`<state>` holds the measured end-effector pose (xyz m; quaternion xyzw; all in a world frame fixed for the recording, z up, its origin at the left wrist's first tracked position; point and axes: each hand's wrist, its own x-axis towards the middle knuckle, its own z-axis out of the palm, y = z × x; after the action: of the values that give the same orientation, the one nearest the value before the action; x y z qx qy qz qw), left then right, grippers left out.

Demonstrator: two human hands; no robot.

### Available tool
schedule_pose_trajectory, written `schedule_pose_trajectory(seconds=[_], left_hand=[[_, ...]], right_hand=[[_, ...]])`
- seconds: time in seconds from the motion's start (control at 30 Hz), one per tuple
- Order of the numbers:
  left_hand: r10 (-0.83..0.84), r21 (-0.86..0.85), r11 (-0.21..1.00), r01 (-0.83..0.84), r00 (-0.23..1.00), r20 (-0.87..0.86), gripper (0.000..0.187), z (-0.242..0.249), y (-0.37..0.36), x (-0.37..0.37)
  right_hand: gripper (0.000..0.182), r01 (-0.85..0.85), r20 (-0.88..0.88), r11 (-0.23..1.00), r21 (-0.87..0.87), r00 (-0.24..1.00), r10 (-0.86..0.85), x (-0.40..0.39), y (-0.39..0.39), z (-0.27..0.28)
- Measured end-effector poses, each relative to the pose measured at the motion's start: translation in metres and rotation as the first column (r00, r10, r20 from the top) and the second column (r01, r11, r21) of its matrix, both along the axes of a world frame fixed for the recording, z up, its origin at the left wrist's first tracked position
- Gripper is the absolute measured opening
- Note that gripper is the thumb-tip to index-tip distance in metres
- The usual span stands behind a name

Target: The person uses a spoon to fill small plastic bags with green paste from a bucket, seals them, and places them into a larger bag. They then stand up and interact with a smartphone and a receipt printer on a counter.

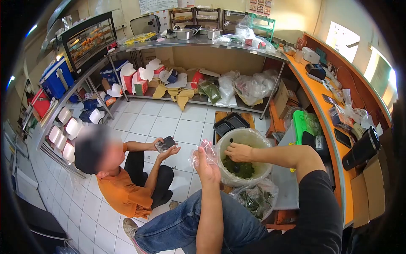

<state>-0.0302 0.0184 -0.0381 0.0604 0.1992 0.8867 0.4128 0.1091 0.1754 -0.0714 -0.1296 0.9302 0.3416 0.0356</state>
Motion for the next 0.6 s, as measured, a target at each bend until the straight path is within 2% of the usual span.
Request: schedule_pose_trajectory(seconds=[0.03,0.1,0.23,0.3,0.33,0.37,0.4,0.53,0.6], left_hand=[[0.002,-0.016,1.000,-0.002,1.000,0.017,0.035,0.002,-0.001,0.001],[0.008,-0.039,0.999,-0.006,0.999,0.051,0.035,0.002,0.001,0.003],[-0.030,0.008,1.000,0.029,0.988,0.153,0.032,0.006,0.006,0.007],[-0.024,0.016,1.000,0.022,0.979,0.201,0.029,0.009,0.007,0.009],[-0.022,0.021,1.000,0.018,0.979,0.201,0.029,0.009,0.008,0.009],[-0.020,0.026,1.000,0.015,0.980,0.197,0.029,0.009,0.009,0.009],[-0.019,0.024,1.000,0.015,0.980,0.198,0.029,0.008,0.009,0.009],[-0.007,0.030,1.000,0.002,0.987,0.162,0.034,0.010,0.008,0.010],[-0.002,0.020,1.000,0.000,0.990,0.144,0.035,0.011,0.005,0.010]], right_hand=[[0.016,-0.003,0.011,1.000,-0.002,1.000,0.003,0.001,0.003,0.001],[0.016,-0.116,0.031,0.991,-0.060,0.993,0.118,0.005,0.006,0.005],[0.015,-0.032,0.132,0.999,-0.042,0.991,0.037,0.023,-0.010,0.034],[0.013,0.274,0.246,0.958,-0.086,0.937,-0.246,0.030,-0.017,0.045],[0.013,0.273,0.252,0.958,-0.085,0.936,-0.244,0.032,-0.020,0.050],[0.012,0.504,0.286,0.848,-0.164,0.847,-0.448,0.034,-0.022,0.054],[0.012,0.700,0.334,0.676,-0.231,0.709,-0.621,0.036,-0.024,0.055],[0.013,0.675,0.233,0.691,-0.258,0.738,-0.633,0.036,-0.017,0.041],[0.015,0.539,0.126,0.801,-0.260,0.842,-0.525,0.032,-0.020,0.033]])
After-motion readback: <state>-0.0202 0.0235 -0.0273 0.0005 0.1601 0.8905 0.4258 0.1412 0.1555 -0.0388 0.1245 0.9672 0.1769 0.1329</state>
